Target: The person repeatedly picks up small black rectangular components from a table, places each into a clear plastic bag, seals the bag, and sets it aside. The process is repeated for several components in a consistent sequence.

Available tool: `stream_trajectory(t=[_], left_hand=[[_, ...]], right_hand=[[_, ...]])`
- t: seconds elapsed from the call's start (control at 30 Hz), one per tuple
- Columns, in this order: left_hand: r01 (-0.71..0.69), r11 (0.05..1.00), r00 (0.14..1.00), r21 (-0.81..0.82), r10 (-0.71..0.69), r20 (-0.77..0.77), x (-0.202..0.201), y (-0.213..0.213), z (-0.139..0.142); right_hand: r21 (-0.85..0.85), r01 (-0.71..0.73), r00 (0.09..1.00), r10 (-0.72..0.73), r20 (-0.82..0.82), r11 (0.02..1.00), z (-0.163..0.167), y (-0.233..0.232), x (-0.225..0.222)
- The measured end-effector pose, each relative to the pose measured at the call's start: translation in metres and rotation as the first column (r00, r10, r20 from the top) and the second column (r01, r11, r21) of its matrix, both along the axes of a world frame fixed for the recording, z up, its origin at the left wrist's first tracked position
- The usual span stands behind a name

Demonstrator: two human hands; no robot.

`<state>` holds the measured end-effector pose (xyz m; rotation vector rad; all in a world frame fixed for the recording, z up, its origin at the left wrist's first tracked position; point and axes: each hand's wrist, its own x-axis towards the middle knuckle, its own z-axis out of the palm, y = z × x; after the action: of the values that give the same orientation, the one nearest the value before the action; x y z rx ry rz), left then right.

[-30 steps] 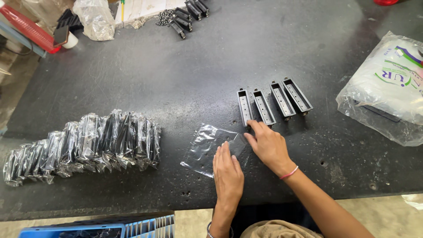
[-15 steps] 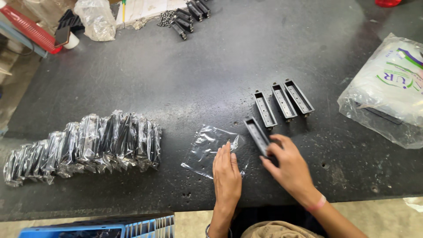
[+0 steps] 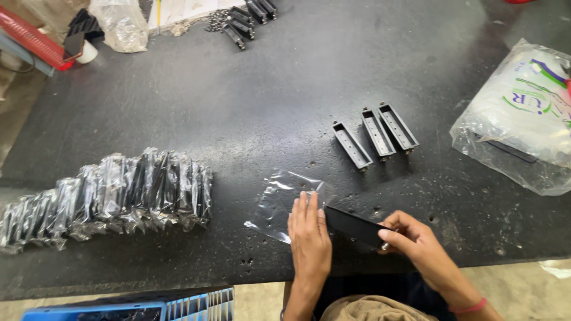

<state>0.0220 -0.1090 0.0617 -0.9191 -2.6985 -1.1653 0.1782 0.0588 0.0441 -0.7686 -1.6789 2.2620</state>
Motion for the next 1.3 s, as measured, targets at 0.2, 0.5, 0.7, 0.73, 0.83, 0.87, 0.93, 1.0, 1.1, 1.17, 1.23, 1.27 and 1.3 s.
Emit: stream_trajectory(t=[0.2, 0.5, 0.7, 0.73, 0.83, 0.87, 0.93, 1.0, 1.1, 1.17, 1.23, 1.27, 1.3], left_hand=[[0.076, 0.997, 0.994, 0.023, -0.074, -0.074, 0.023, 0.003, 0.011], [0.161, 0.98, 0.986, 0.116, -0.165, 0.025, 0.042, 0.008, 0.023], [0.188, 0.972, 0.98, 0.139, -0.194, 0.033, 0.044, 0.013, 0.024], [0.191, 0.972, 0.98, 0.135, -0.197, 0.032, 0.044, 0.014, 0.024], [0.168, 0.972, 0.984, 0.164, -0.175, 0.031, 0.043, 0.015, 0.024], [0.166, 0.973, 0.984, 0.163, -0.174, 0.034, 0.042, 0.016, 0.024], [0.165, 0.973, 0.984, 0.162, -0.173, 0.041, 0.041, 0.017, 0.023], [0.163, 0.971, 0.984, 0.175, -0.174, 0.047, 0.041, 0.018, 0.022], [0.166, 0.971, 0.984, 0.174, -0.175, 0.04, 0.041, 0.02, 0.021], [0.174, 0.97, 0.983, 0.169, -0.183, 0.035, 0.041, 0.021, 0.02], [0.189, 0.968, 0.98, 0.166, -0.197, 0.034, 0.041, 0.02, 0.02], [0.189, 0.968, 0.98, 0.162, -0.197, 0.032, 0.04, 0.02, 0.021], [0.191, 0.969, 0.98, 0.158, -0.198, 0.031, 0.04, 0.02, 0.021]], right_hand=[[0.05, -0.039, 0.999, 0.039, 0.005, 0.998, -0.018, -0.022, -0.041], [0.038, -0.123, 0.98, 0.127, -0.153, 0.992, -0.014, -0.042, -0.072], [0.474, -0.075, 0.972, 0.17, -0.161, 0.877, -0.006, -0.041, -0.083], [0.494, -0.067, 0.975, 0.162, -0.15, 0.867, -0.005, -0.041, -0.084], [0.536, -0.053, 0.979, 0.15, -0.14, 0.843, -0.004, -0.041, -0.087], [0.538, -0.051, 0.976, 0.155, -0.15, 0.842, -0.004, -0.041, -0.088], [0.517, -0.068, 0.974, 0.169, -0.15, 0.853, -0.004, -0.041, -0.089], [0.472, -0.102, 0.974, 0.184, -0.13, 0.876, -0.005, -0.041, -0.088], [0.497, -0.163, 0.971, 0.228, -0.073, 0.852, -0.006, -0.041, -0.087], [0.454, -0.167, 0.981, 0.196, -0.016, 0.875, -0.007, -0.042, -0.086], [0.421, -0.175, 0.98, 0.197, -0.009, 0.89, -0.008, -0.042, -0.084], [0.41, -0.181, 0.977, 0.212, -0.031, 0.894, -0.009, -0.042, -0.084], [0.399, -0.186, 0.973, 0.225, -0.053, 0.898, -0.009, -0.043, -0.083]])
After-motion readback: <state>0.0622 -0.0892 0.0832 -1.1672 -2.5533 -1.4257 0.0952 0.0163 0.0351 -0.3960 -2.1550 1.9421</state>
